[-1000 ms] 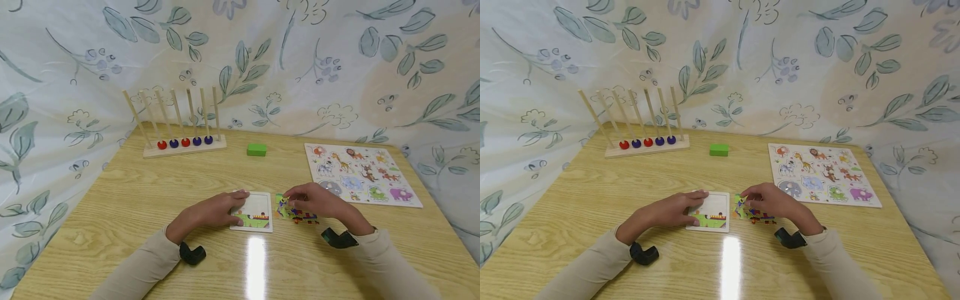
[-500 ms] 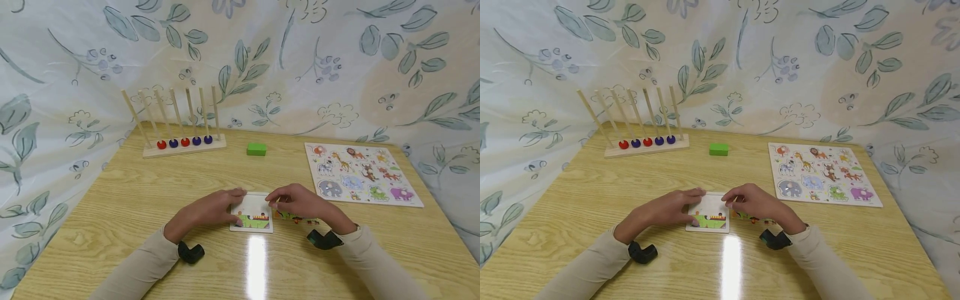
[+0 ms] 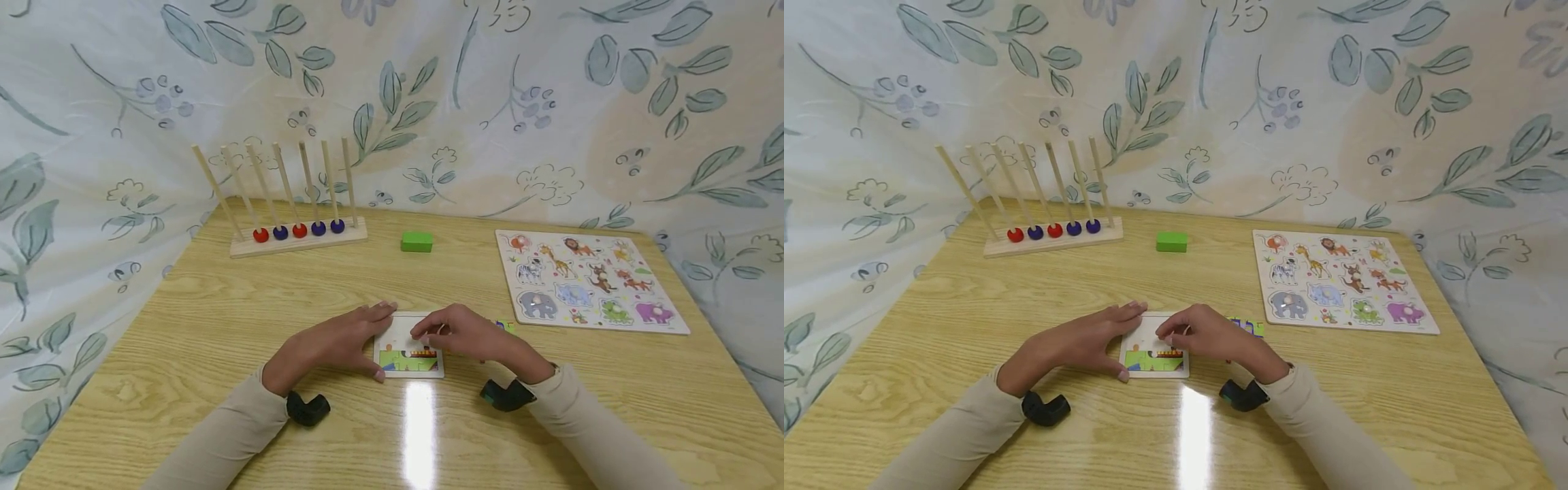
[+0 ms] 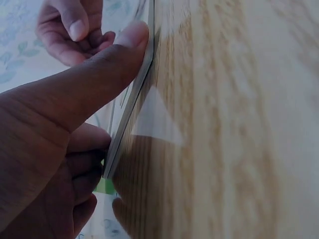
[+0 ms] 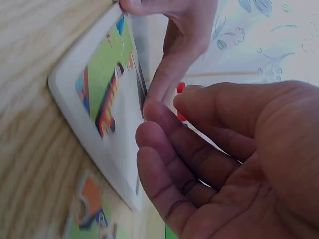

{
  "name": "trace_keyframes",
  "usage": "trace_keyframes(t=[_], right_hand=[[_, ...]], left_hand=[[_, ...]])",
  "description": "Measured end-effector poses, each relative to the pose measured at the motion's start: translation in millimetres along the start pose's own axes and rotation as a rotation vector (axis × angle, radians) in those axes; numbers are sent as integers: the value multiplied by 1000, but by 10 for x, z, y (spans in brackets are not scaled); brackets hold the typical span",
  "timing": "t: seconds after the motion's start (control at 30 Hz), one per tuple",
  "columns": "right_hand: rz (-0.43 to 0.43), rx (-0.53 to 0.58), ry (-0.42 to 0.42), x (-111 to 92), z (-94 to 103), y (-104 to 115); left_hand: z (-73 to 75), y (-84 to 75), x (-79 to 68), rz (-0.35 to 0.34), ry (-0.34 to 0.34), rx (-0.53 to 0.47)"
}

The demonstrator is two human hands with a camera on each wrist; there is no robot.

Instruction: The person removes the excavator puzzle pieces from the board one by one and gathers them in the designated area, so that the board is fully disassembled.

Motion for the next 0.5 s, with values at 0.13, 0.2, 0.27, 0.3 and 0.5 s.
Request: trace_keyframes(t=[0.13, 0.2, 0.27, 0.3, 0.5], right_hand=[[3, 1, 21, 51, -67, 37], [2, 8, 29, 72, -95, 52], [1, 19, 39, 93, -120, 63], [-3, 29, 45, 103, -131, 67], [-9, 84, 87, 159, -184, 84]], left_hand=[[6, -3, -7, 3, 18, 4], [12, -10, -15, 3, 27, -8], [18, -18, -19, -2, 33, -18], [24, -25, -22, -3, 34, -24], [37, -52, -13, -15, 42, -47]])
Point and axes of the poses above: each hand's wrist, its own x-axis towards the middle knuckle, its own z-axis out of the back of the hand, y = z × x, the point moved 4 cm from there along x, towards the middle knuckle, and after that the axes turned 11 degrees about x, right-handed, at the moved point
